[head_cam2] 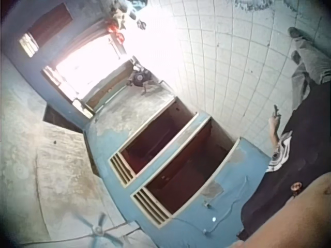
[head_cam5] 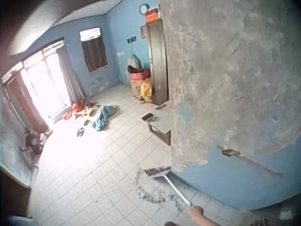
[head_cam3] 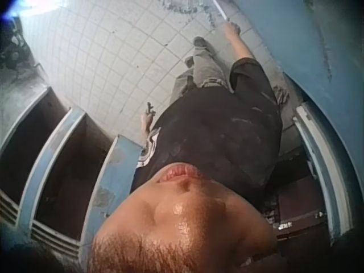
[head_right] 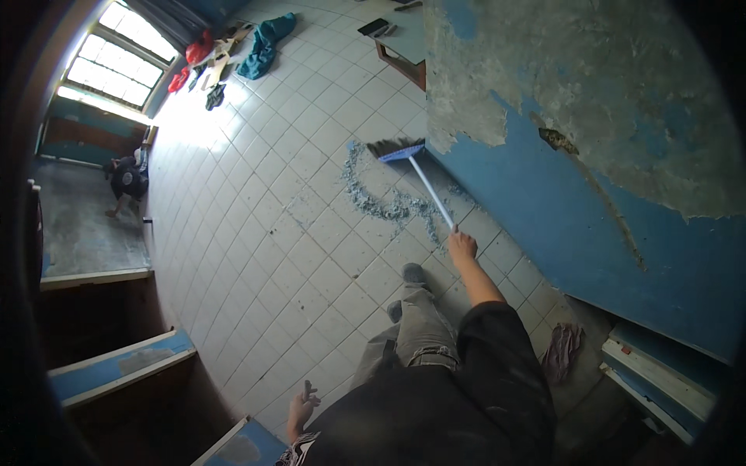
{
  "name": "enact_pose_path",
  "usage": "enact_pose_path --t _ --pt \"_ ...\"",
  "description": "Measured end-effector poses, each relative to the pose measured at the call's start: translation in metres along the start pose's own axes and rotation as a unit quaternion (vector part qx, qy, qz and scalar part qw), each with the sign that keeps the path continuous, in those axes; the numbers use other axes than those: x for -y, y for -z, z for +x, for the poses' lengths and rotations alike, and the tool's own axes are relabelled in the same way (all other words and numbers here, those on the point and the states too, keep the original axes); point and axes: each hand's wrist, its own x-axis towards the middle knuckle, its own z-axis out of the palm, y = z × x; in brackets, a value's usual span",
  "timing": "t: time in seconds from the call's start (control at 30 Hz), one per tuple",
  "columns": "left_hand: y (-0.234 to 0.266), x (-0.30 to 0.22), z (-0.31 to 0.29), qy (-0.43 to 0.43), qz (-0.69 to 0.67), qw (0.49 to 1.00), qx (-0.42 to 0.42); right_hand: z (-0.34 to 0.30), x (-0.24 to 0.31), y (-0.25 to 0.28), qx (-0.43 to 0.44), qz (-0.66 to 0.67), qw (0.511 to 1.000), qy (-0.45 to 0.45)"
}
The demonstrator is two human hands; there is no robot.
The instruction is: The person sweeps debris from the floor using a broom, moving throughout the room and collecting the pile against various walls and under furniture.
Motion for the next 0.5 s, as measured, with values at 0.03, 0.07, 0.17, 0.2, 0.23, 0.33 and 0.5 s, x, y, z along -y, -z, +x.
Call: enact_pose_path --t 0.03,0.07,0.17,0.2,0.23,0.33,0.5 --pt "-0.003 0.000 0.003 0.006 -0.011 1.000 0.011 0.000 -0.002 -0.002 -0.003 -0.002 1.000 -0.001" --pt "-0.007 0.000 0.006 0.003 -0.013 1.000 0.013 0.002 -0.003 -0.005 0.005 0.003 1.000 0.008" --pt "-0.013 -0.013 0.017 0.020 -0.012 0.999 0.037 0.012 -0.004 -0.009 0.008 0.000 1.000 0.003" --pt "-0.012 -0.025 0.021 0.011 -0.007 0.999 0.043 0.013 -0.004 -0.010 0.004 -0.009 1.000 -0.008" --pt "-0.012 -0.034 0.024 0.002 -0.002 0.999 0.049 0.012 -0.007 -0.011 0.009 0.002 1.000 -0.020" --pt "-0.013 -0.036 0.032 -0.042 -0.101 0.994 0.025 0.006 -0.015 -0.006 0.015 -0.002 0.999 -0.030" --pt "-0.010 -0.050 0.040 -0.041 -0.089 0.995 0.032 -0.021 -0.047 0.002 0.095 0.051 0.991 -0.082"
